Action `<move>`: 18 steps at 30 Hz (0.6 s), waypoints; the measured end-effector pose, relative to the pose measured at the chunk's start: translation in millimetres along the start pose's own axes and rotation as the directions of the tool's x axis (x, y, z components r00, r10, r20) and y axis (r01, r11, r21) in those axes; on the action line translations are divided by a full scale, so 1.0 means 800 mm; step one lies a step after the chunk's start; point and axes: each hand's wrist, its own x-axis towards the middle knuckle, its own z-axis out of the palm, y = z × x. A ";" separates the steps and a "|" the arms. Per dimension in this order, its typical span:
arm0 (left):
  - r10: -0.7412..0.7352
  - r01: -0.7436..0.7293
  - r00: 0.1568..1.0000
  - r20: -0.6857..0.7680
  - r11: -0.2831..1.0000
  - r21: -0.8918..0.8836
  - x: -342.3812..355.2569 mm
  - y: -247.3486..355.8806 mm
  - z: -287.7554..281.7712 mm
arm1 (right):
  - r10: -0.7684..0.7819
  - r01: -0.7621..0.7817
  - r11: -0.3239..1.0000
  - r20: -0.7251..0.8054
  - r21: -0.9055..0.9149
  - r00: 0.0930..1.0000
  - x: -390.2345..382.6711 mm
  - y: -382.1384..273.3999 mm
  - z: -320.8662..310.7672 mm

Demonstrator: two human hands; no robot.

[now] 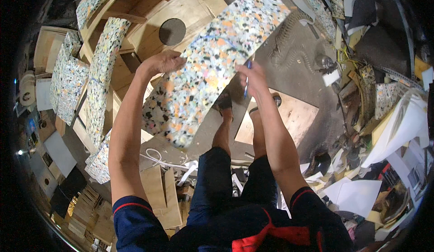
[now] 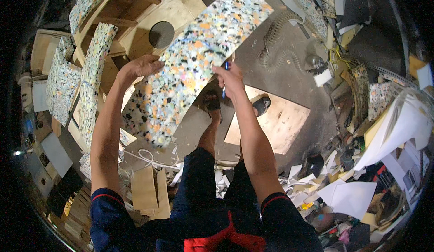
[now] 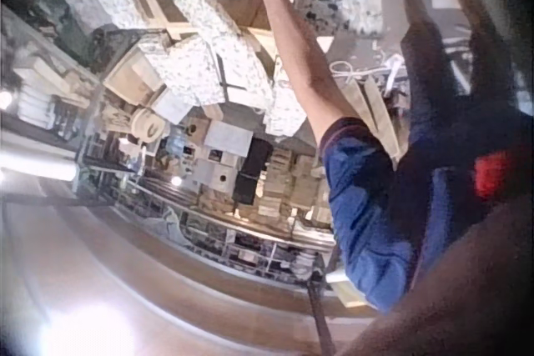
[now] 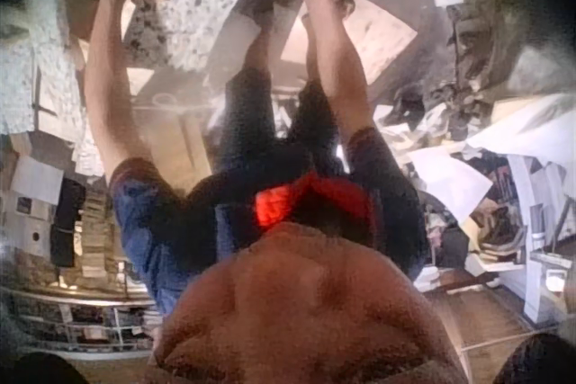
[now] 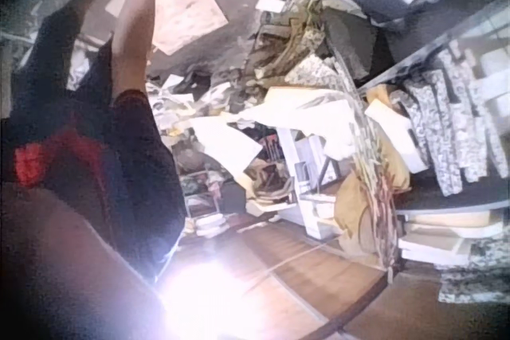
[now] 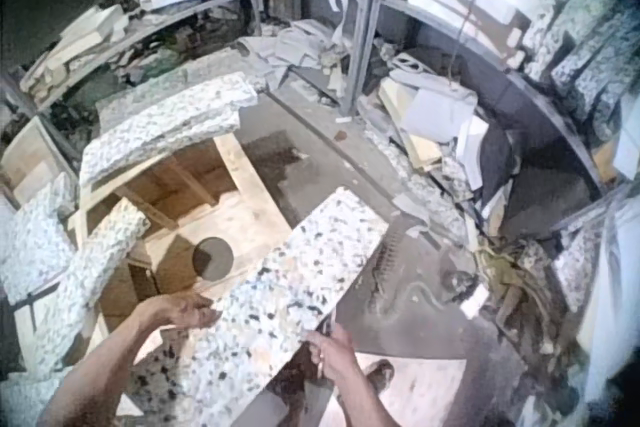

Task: The person trims the edges of a speckled laminate sheet attached to a wooden frame using a hand saw. They repeatedly position the sheet, cut along marked lines, and remove excess material. The workspace is cluttered with offcuts and debris.

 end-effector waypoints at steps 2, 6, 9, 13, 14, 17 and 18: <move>0.044 -0.018 0.987 -0.154 0.987 0.162 -0.005 -0.013 0.006 | 0.144 -0.140 0.988 0.055 -0.072 0.988 -0.007 0.013 0.001; 0.102 0.145 0.736 -0.669 0.942 0.304 -0.044 -0.029 0.030 | 0.176 -0.171 0.982 0.063 -0.086 0.982 -0.021 0.047 0.002; -0.071 -0.138 0.471 -0.879 0.979 -0.153 -0.088 -0.020 0.064 | 0.128 -0.130 0.986 -0.018 -0.102 0.992 -0.027 0.051 -0.018; -0.445 -0.436 0.629 -0.637 0.477 -0.763 -0.152 0.020 0.136 | 0.026 -0.044 0.995 -0.208 -0.084 0.978 -0.051 0.023 -0.055; -0.493 -0.472 0.660 -0.567 0.315 -0.824 -0.157 0.036 0.159 | -0.019 -0.002 0.994 -0.196 -0.108 0.980 -0.059 0.010 -0.060; -0.508 -0.438 0.758 -0.410 0.070 -0.896 -0.152 0.084 0.221 | -0.435 0.336 0.774 -0.065 -0.536 0.898 -0.090 -0.034 -0.071; -0.466 -0.419 0.811 -0.354 -0.038 -0.907 -0.152 0.098 0.236 | -0.414 0.376 0.845 -0.019 -0.381 0.910 -0.102 -0.048 -0.071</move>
